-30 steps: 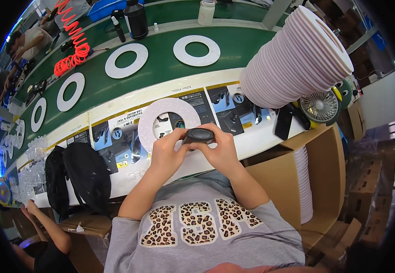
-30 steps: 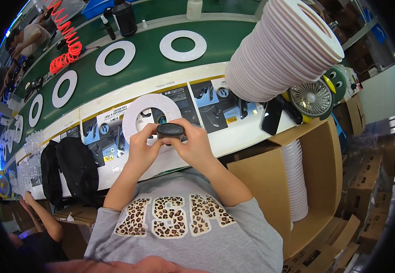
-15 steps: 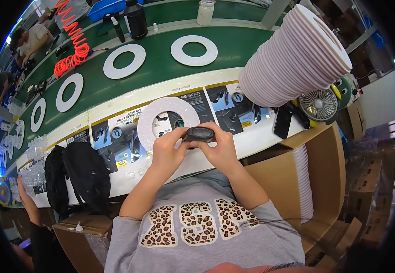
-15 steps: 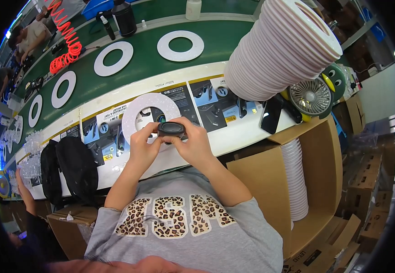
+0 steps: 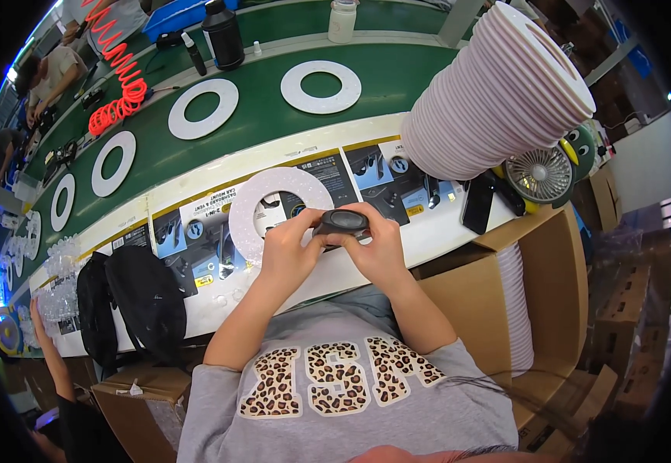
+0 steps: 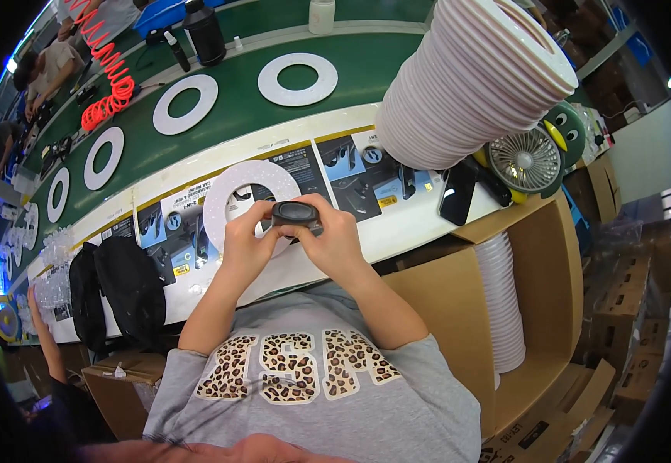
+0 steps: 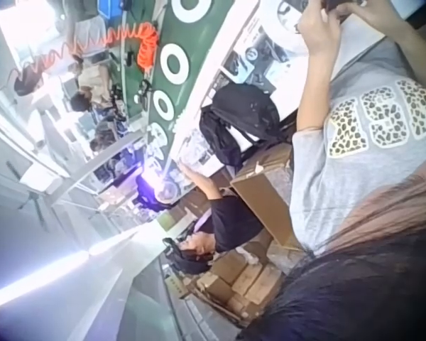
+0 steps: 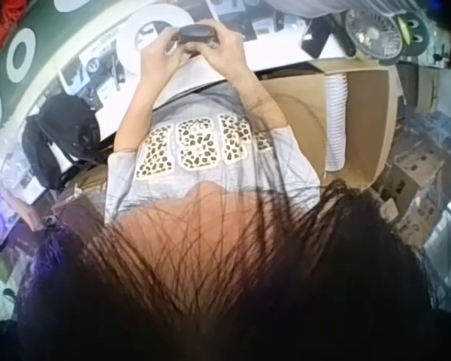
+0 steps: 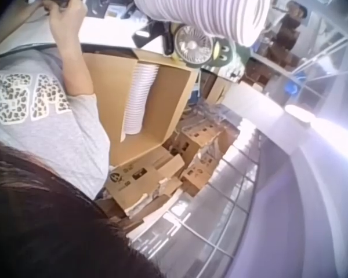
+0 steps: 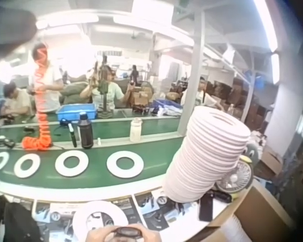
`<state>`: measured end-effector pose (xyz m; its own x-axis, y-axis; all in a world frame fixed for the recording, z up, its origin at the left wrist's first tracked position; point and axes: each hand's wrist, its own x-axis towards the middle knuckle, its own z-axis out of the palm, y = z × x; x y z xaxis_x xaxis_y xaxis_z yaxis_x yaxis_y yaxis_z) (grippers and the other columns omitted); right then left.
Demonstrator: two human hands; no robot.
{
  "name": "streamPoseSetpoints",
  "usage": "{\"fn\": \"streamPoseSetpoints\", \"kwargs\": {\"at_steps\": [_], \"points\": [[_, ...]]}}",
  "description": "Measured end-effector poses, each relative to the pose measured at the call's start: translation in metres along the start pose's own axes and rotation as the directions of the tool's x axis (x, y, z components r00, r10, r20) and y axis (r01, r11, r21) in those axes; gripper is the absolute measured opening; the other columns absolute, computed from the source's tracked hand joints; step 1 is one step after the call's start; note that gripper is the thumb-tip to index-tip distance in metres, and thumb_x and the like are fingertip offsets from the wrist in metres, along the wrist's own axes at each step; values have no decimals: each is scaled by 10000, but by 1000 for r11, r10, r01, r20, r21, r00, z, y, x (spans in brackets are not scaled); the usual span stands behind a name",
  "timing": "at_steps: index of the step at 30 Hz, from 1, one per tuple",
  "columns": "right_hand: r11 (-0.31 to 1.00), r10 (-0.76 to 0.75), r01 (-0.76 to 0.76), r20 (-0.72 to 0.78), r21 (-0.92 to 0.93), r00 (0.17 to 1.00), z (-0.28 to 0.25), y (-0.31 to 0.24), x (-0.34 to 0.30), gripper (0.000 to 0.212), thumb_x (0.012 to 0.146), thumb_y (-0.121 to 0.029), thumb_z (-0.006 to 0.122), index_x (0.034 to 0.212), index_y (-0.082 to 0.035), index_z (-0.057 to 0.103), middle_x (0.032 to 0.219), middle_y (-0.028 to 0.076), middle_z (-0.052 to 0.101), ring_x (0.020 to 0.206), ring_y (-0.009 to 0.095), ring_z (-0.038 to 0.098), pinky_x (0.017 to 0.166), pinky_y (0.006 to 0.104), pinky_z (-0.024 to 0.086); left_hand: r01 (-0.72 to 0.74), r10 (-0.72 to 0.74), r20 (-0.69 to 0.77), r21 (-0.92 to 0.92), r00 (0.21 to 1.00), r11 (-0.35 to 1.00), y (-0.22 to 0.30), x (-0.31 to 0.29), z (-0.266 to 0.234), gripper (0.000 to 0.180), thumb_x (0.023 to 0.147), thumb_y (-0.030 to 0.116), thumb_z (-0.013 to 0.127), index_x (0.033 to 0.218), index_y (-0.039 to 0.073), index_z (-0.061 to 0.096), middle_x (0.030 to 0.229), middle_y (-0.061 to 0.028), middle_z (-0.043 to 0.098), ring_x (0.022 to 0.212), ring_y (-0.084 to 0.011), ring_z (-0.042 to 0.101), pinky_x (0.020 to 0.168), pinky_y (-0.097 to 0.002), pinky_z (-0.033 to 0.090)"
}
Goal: Assembling circular LED light fixtures by applying adhesive and attaching electronic components on a production line.
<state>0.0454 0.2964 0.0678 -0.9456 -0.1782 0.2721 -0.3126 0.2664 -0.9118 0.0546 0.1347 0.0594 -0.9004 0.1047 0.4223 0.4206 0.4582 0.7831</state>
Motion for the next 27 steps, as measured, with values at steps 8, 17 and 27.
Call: {"fn": "streamPoseSetpoints", "kwargs": {"at_steps": [8, 17, 27], "points": [[1000, -8, 8, -36, -9, 999, 1, 5, 1, 303, 752, -103, 774, 991, -13, 610, 802, 128, 696, 736, 229, 704, 618, 288, 521, 42, -42, 17, -5, 999, 999, -7, 0, 6, 257, 704, -47, 683, 947, 2, 620, 837, -144, 676, 772, -283, 681, 687, -331, 531], [999, -17, 16, -22, -34, 1000, -1, -1, 3, 332, 749, -95, 773, 1019, -7, 600, 826, 135, 699, 754, 222, 705, 642, 286, 526, 63, -60, 74, -45, 995, 997, -2, 4, -5, 309, 708, -30, 724, 995, -17, 610, 881, -138, 686, 813, -244, 688, 749, -317, 534], [986, -108, 89, 135, 143, 985, 26, -36, 15, 399, 717, -89, 807, 1061, -26, 614, 1013, 72, 649, 920, 157, 641, 737, 260, 514, 160, -152, 125, -52, 980, 986, 15, -9, -68, 433, 724, 16, 739, 1134, -8, 600, 1040, -134, 674, 985, -239, 654, 890, -334, 490]]}}
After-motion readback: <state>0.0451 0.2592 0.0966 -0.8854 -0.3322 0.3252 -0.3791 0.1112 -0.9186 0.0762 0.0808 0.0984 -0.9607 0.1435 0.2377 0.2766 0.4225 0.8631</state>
